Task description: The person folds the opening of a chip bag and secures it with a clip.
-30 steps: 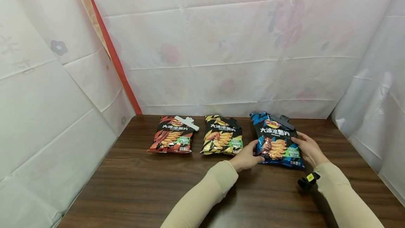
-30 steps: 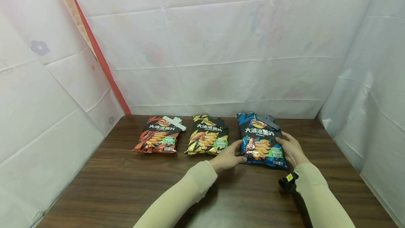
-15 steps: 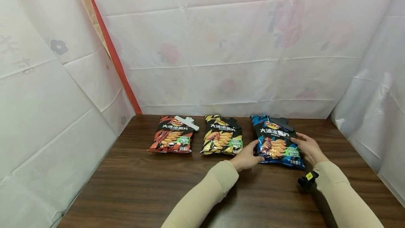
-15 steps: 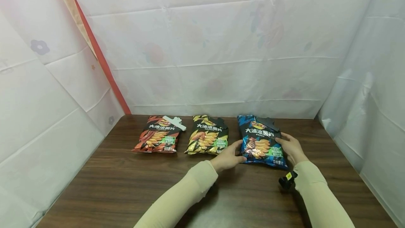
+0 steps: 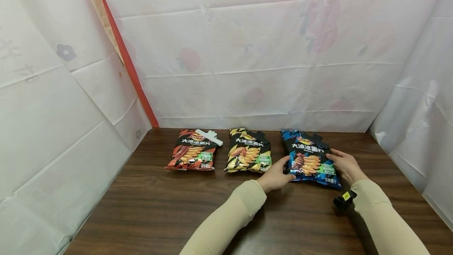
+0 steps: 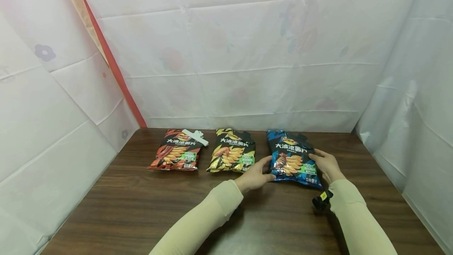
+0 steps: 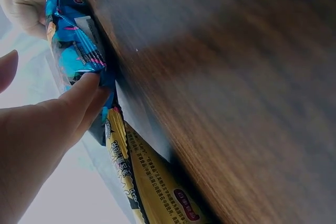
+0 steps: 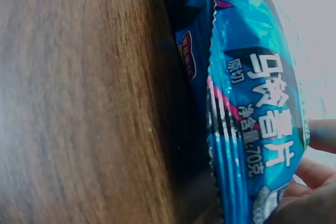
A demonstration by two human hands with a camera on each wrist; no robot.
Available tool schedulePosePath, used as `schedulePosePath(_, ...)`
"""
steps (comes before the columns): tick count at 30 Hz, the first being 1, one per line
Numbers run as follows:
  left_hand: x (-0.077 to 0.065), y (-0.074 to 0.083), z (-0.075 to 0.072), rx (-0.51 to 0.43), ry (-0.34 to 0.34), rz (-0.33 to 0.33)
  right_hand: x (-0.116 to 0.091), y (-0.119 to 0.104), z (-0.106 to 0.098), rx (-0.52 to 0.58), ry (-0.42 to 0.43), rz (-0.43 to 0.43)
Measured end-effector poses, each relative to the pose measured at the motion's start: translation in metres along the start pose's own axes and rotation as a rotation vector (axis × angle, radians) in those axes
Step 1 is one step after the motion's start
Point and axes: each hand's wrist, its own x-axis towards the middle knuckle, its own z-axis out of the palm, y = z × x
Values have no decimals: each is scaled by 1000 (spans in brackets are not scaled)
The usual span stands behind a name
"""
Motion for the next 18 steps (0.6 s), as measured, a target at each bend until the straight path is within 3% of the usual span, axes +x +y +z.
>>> schedulePosePath(18,-4,0,-1,-16,-26,10,-10,0,-9,51,-38,-47)
